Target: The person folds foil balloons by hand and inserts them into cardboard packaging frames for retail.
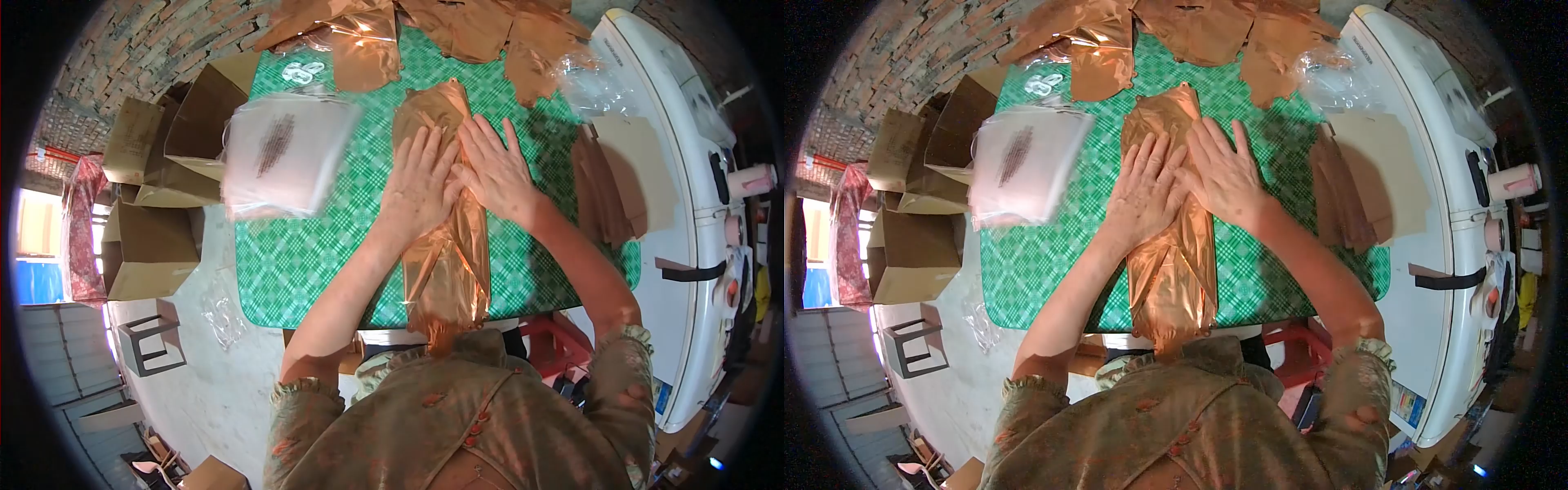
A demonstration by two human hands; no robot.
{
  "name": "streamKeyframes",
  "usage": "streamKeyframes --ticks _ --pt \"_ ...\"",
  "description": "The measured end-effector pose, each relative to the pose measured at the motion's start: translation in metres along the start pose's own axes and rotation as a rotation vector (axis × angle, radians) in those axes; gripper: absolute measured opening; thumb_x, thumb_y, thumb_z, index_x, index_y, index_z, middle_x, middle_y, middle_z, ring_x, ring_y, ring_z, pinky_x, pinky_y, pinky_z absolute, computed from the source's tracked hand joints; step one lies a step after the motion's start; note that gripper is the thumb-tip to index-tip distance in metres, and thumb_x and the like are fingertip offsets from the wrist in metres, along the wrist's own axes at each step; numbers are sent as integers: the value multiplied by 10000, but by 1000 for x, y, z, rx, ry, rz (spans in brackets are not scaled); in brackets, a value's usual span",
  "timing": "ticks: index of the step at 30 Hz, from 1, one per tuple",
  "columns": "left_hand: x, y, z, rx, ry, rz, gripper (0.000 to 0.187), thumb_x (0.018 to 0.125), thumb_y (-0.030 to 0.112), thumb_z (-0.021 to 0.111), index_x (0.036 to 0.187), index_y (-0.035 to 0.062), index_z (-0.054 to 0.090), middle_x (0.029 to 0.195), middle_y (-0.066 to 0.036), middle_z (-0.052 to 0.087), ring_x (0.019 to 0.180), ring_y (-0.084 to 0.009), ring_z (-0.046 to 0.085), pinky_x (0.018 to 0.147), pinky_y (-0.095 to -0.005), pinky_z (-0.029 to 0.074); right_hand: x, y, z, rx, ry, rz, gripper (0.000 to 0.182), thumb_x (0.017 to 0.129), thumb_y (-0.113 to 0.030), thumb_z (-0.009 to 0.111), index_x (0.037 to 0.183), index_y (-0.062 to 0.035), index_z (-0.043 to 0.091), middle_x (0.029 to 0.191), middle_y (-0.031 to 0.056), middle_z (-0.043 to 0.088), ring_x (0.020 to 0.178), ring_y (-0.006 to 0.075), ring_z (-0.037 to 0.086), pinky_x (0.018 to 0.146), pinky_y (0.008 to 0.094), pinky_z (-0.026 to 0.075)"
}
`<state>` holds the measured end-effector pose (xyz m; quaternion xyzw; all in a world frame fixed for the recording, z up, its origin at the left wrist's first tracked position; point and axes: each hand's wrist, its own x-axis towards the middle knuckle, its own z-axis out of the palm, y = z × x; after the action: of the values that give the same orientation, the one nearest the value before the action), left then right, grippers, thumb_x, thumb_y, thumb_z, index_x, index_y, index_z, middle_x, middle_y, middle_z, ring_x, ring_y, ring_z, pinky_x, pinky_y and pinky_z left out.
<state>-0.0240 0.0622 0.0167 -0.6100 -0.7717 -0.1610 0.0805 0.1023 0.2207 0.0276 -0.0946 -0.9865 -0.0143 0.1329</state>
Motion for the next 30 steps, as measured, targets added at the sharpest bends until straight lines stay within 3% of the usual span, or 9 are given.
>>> streamKeyframes --ticks 7,16,19,22,25,27,30 --pt "0 0 1 46 -24 -2 638 1073 476 418 1580 89 434 1647 -215 362 1552 -425 254 1278 -549 166 35 19 21 5 45 84 664 1072 -416 428 1502 90 435 1630 218 379 1551 350 269 1266 570 131" --pt "-1 0 5 43 13 -12 628 1061 496 439 1600 175 410 1661 -206 337 1557 -456 225 1271 -607 130 75 34 29 -179 136 90 620 1072 -424 428 1439 71 497 1515 217 504 1475 349 375 1244 563 190" --pt "-2 -2 9 87 45 -6 613 1060 495 443 1590 189 430 1647 -197 365 1543 -457 257 1263 -617 146 85 40 19 -144 -14 130 622 1065 -444 432 1427 55 510 1493 208 518 1468 336 381 1226 582 208" --pt "-3 -2 14 114 68 4 598 1060 492 447 1581 200 448 1635 -189 387 1529 -457 286 1256 -622 163 56 47 18 -163 313 -63 572 1038 -392 524 1418 35 516 1374 209 595 1350 345 504 1150 557 348" --pt "-3 -2 16 116 45 -16 600 1070 511 411 1592 217 430 1658 -174 358 1547 -442 259 1265 -614 142 -7 15 -38 200 -16 137 533 1011 -296 612 1432 11 503 1250 208 652 1174 363 613 1030 507 473" --pt "-2 -2 16 114 25 -30 605 1076 523 387 1599 220 417 1675 -168 333 1559 -432 237 1271 -610 125 -70 -8 -35 353 188 129 556 986 -201 664 1462 9 467 1168 224 669 1031 393 655 927 461 534" --pt "-2 -2 15 130 -18 -37 610 1083 540 351 1609 235 400 1693 -153 303 1573 -420 207 1277 -605 100 -132 -50 -57 843 26 370 585 1006 -213 659 1477 41 422 1223 235 656 1086 363 668 924 447 541"
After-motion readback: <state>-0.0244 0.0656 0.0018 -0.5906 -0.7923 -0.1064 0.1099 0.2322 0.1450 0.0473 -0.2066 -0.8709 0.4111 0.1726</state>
